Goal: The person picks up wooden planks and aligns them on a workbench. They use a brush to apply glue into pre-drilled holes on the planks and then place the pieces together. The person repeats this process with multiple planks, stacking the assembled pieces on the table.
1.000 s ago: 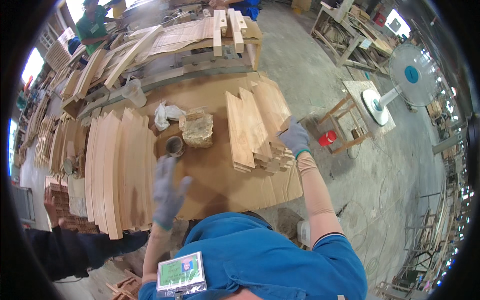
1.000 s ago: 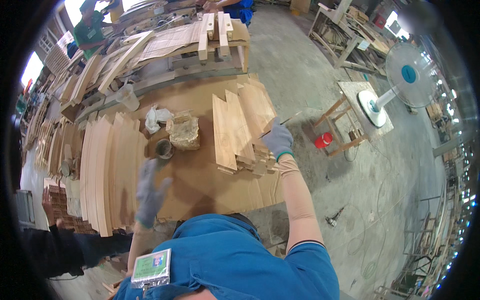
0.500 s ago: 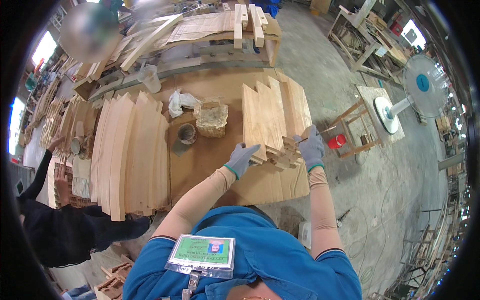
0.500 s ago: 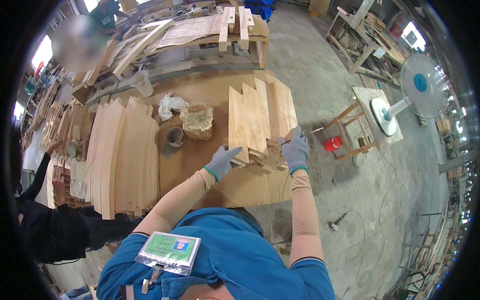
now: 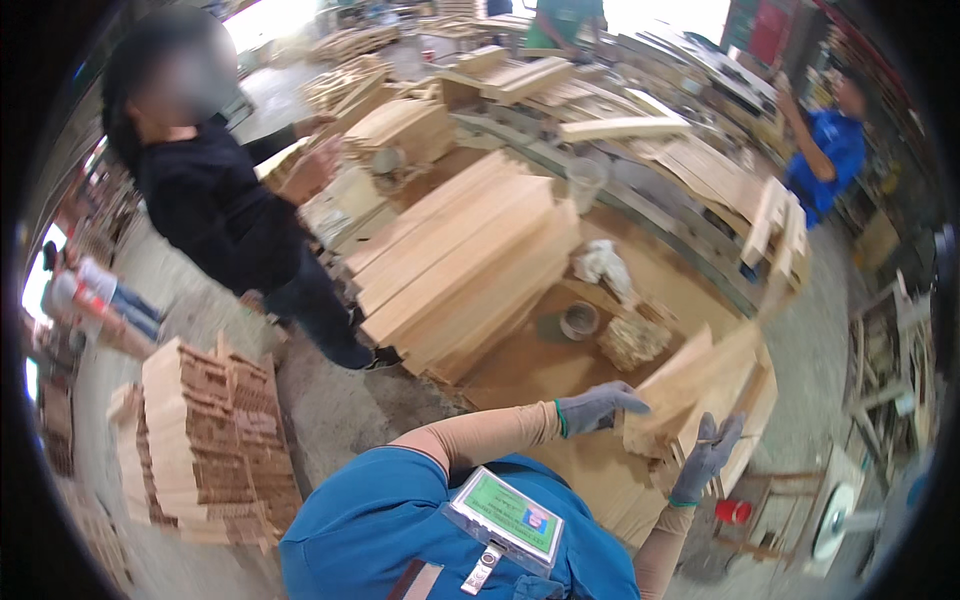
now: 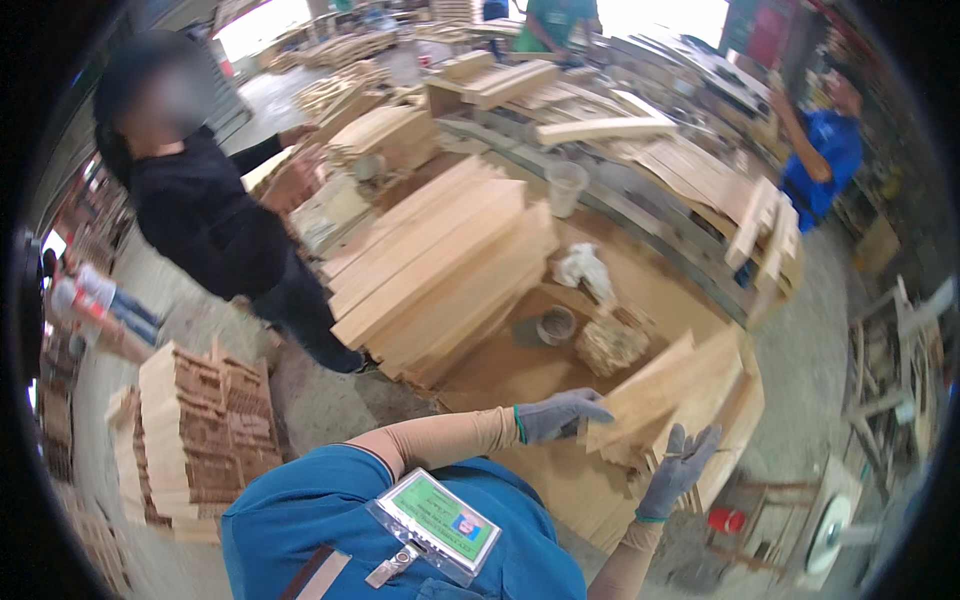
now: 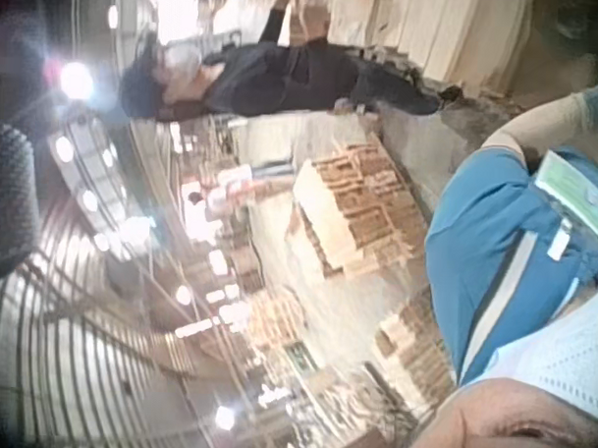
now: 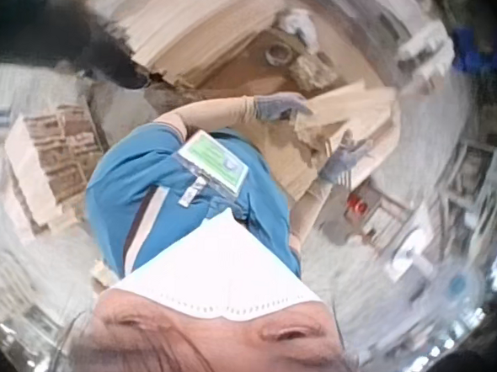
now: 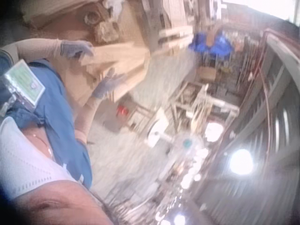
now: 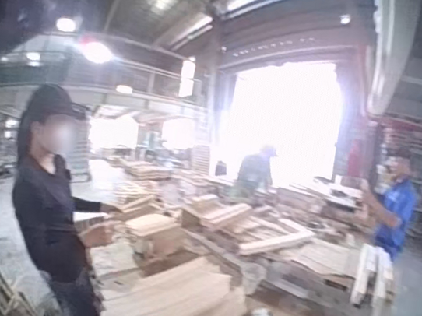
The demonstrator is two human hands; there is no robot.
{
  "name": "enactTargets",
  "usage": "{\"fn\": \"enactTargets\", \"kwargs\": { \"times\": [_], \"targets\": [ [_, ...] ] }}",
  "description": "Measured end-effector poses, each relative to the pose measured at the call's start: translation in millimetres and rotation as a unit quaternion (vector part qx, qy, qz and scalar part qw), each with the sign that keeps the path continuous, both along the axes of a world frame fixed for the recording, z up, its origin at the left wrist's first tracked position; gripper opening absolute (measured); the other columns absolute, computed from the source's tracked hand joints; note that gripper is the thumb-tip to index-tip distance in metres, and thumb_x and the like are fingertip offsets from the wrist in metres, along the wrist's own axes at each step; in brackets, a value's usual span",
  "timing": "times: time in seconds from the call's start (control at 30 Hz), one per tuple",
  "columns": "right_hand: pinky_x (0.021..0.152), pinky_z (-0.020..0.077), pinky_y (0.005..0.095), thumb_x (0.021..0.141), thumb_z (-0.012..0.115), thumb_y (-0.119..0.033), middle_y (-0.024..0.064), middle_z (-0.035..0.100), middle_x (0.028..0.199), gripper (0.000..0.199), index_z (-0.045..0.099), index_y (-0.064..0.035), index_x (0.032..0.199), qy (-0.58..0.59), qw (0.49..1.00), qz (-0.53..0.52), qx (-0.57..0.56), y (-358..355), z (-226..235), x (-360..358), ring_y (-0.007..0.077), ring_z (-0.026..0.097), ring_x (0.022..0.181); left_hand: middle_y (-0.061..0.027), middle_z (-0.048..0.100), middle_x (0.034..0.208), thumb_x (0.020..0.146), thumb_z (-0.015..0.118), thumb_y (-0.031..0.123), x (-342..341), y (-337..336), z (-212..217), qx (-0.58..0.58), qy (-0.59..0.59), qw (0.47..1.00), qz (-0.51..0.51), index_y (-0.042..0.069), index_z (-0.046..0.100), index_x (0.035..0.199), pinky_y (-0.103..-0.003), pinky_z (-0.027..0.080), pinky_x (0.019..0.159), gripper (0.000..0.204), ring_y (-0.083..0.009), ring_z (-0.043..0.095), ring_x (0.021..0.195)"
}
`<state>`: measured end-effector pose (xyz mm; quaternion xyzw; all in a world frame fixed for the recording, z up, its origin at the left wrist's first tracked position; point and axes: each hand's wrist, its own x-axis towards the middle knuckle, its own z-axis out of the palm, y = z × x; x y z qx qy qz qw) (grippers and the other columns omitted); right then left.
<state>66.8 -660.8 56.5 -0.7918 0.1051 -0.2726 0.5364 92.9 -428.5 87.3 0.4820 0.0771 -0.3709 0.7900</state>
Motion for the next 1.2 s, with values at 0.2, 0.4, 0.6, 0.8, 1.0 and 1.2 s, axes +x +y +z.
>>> {"fn": "enactTargets", "kwargs": {
  "times": [0.2,0.4,0.6,0.8,1.0,1.2],
  "targets": [
    [0.099,0.0446,0.0364,0.094,0.054,-0.006,0.0216,0.046,0.134,0.050,0.036,0.0045,0.139,0.006,0.942,0.110,0.316,46,-30,27,0.0264,0.050,0.120,0.0034,0.055,0.079,0.077,0.074,0.031,-6,11,-5,-0.090,0.017,0.996,-0.011,0.008,0.059,0.105,-0.020,0.042,0.056,0.039,-0.0058,0.050,0.062],
    [0.098,0.0451,0.0346,0.093,0.050,0.001,0.0171,0.053,0.125,0.044,0.040,0.0073,0.135,0.036,0.961,0.102,0.253,54,-48,23,0.0225,0.054,0.113,0.0025,0.054,0.072,0.078,0.073,0.029,-2,-4,-40,-0.033,-0.027,0.999,-0.024,0.007,0.064,0.097,-0.021,0.041,0.053,0.031,-0.0064,0.047,0.057],
    [0.099,0.0438,0.0339,0.093,0.050,0.000,0.0177,0.049,0.130,0.044,0.039,0.0061,0.135,0.007,0.970,0.138,0.202,39,-15,-4,0.0218,0.051,0.116,-0.0033,0.061,0.100,0.078,0.069,0.018,-16,-3,-27,-0.119,0.028,0.992,0.016,0.005,0.057,0.114,-0.026,0.050,0.077,0.041,-0.0094,0.059,0.090],
    [0.103,0.0391,0.0409,0.101,0.037,-0.040,0.0201,0.042,0.135,0.060,0.023,-0.0009,0.145,-0.106,0.967,0.136,0.185,15,22,-4,0.0272,0.044,0.124,-0.0133,0.060,0.117,0.075,0.066,0.013,-29,7,11,-0.295,-0.010,0.947,-0.127,-0.001,0.045,0.130,-0.035,0.048,0.095,0.061,-0.0210,0.060,0.105],
    [0.090,0.0492,0.0415,0.087,0.057,-0.042,0.0178,0.057,0.114,0.062,0.041,0.0009,0.129,0.009,0.863,0.170,0.476,85,108,11,0.0301,0.060,0.097,-0.0132,0.054,0.126,0.076,0.071,0.023,-31,37,27,-0.127,-0.120,0.978,-0.112,-0.001,0.039,0.136,-0.034,0.044,0.098,0.072,-0.0187,0.054,0.113],
    [0.082,0.0505,0.0297,0.085,0.063,-0.009,0.0096,0.057,0.111,0.043,0.047,-0.0010,0.124,0.011,0.890,0.278,0.361,157,122,18,0.0168,0.059,0.096,-0.0101,0.050,0.130,0.070,0.077,0.012,-15,75,61,0.151,-0.384,0.911,-0.010,0.001,0.032,0.140,-0.033,0.043,0.098,0.084,-0.0185,0.049,0.119]
  ]
}}
